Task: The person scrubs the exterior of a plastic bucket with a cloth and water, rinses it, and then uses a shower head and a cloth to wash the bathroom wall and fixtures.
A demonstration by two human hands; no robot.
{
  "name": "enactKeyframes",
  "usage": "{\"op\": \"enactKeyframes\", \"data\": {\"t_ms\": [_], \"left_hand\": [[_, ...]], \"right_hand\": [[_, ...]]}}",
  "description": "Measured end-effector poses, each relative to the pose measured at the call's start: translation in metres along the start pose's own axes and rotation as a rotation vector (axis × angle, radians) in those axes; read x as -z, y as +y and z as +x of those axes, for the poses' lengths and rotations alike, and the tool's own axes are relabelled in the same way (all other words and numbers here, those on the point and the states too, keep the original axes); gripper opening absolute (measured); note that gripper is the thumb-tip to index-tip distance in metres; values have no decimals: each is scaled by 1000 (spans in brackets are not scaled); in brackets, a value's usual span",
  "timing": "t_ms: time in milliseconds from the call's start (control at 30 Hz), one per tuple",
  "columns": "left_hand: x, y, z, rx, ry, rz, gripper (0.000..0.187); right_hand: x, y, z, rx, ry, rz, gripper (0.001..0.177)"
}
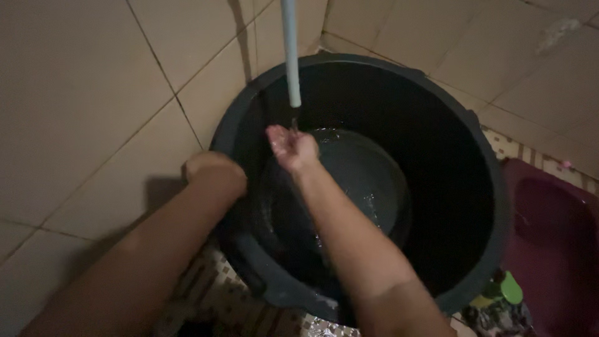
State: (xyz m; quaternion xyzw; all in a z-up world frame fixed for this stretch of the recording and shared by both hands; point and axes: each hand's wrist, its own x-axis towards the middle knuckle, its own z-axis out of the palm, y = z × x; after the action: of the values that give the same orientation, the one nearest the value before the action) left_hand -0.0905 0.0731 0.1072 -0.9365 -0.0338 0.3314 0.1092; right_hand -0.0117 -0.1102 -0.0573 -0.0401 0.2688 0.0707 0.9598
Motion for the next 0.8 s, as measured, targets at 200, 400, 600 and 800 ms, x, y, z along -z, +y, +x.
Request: {"op": "enactKeyframes", "data": {"t_ms": [200,400,600,800], "left_hand": [[26,2,-26,-56,115,31,33],[48,15,4,-580,855,-690,29],[26,27,11,-611,1110,-607,59],[29,29,25,-444,903,-439,70]], "right_hand": [[-30,-31,-2,-13,-142,-31,38],[-24,-21,20,179,-14,113,28],[-30,-24,21,115,-277,143,42],[-51,-28,28,293,-302,303,41]]}}
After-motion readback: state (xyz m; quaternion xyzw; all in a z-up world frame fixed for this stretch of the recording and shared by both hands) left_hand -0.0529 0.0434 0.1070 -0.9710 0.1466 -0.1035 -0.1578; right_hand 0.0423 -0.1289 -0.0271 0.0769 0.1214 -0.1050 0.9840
